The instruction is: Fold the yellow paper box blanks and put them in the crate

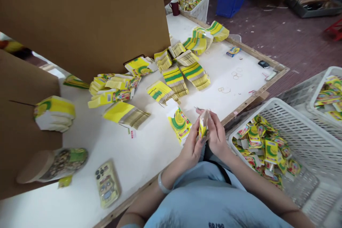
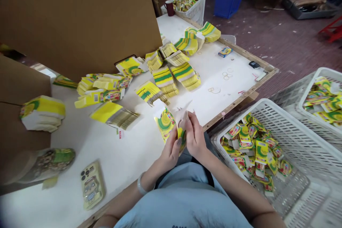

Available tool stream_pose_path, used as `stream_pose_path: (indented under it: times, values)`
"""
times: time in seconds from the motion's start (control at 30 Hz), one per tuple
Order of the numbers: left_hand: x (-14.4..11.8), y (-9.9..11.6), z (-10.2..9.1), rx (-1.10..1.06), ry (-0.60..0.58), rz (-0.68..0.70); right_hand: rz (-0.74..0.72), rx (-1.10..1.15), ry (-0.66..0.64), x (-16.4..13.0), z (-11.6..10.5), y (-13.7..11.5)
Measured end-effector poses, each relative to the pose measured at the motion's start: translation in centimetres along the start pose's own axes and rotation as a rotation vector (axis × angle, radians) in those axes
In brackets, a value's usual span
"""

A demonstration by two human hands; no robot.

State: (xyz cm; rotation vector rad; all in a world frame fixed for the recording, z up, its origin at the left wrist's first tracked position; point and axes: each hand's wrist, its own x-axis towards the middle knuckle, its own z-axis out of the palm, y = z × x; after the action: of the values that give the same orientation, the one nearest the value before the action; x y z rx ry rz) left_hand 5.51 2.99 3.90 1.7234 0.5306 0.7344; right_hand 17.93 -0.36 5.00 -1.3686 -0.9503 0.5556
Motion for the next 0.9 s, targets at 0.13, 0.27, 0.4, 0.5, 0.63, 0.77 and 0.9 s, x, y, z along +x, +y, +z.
stream_pose_path:
  times: [0.13,0.27,0.4,0.5,0.63,0.77,0.9]
  values:
    - [0.5,0.6,-0.3,-0.033,0.121,-0.091,0.113,0.008,0.043,-0.2,-0.5,-0.2]
    - [0.1,0.7,0.2,-0.092,0.174,-0.171,0.223,0.105,0.108,-0.7,-0.5,-0.3]
    - [-1.7,0.4,0.6,-0.198,0.119,-0.209,0.146,0.149,0.157,-2.8,-1.3,0.2]
    - [-3.8,0.1,0.6,-0.278,0.056,-0.217,0.008,-0.085,0.170,-5.3,-2.6,0.9]
    - [-5.8,-0.4,0.6,-0.333,-0.027,-0.248,-0.067,-0.409,0.213,-8.0,-3.9,1.7]
    - [-5.9,-0.8,0.3,-0.327,-0.012,-0.279,-0.046,-0.348,0.132,-8.4,-4.5,1.7]
    - [-5.6,-0.6,-0.6,-0.212,-0.056,-0.289,0.135,-0.126,-0.075,-7.7,-5.1,0.9]
